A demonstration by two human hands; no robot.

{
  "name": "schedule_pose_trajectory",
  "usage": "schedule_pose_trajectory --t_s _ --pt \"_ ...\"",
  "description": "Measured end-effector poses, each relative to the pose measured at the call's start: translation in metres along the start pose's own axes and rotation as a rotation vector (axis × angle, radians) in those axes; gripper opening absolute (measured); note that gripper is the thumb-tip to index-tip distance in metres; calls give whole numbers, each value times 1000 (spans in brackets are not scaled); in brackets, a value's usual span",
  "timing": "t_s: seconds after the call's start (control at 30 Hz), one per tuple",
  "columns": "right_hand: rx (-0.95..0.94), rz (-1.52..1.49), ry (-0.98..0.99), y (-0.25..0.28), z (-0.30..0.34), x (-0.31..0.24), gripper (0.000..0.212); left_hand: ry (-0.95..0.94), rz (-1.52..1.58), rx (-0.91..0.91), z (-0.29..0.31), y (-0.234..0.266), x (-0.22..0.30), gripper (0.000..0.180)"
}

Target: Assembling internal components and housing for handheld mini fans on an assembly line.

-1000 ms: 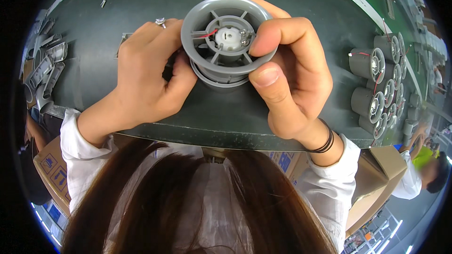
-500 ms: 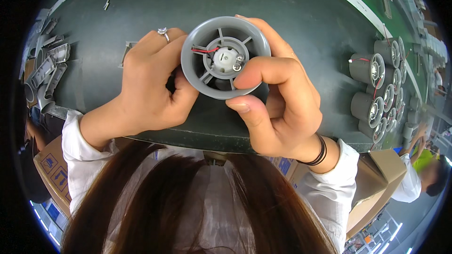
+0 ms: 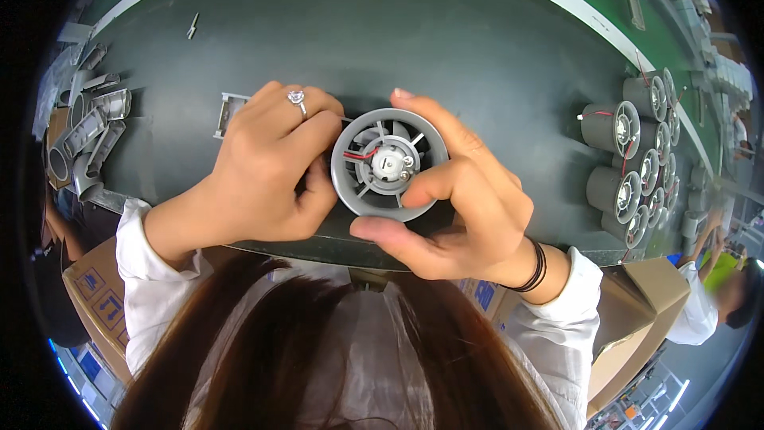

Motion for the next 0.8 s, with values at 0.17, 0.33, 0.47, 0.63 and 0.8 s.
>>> schedule_pose_trajectory --t_s 0.17,0.33,0.47,0.63,0.8 --pt "19 -54 -8 -4 3 -1 45 57 9 -121 -2 8 4 17" --pt "-41 -343 -104 -2 10 5 73 91 22 -181 -6 9 1 18" --pt "-126 -282 -123 -1 9 11 84 94 34 -157 -5 7 1 18" --pt "-129 -282 -153 -5 11 13 83 79 20 -152 -5 7 1 19" --pt "-158 -306 -220 -4 10 10 82 32 -22 -318 -13 19 -3 18"
Point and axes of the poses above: each hand's wrist, its own z-axis away from the middle knuckle, its own y-axis out of the back of the hand, x = y × z, the point moved 4 cm from there along -z, towards the middle knuckle, and after that the axes turned 12 degrees about y, right-handed, at the moved point
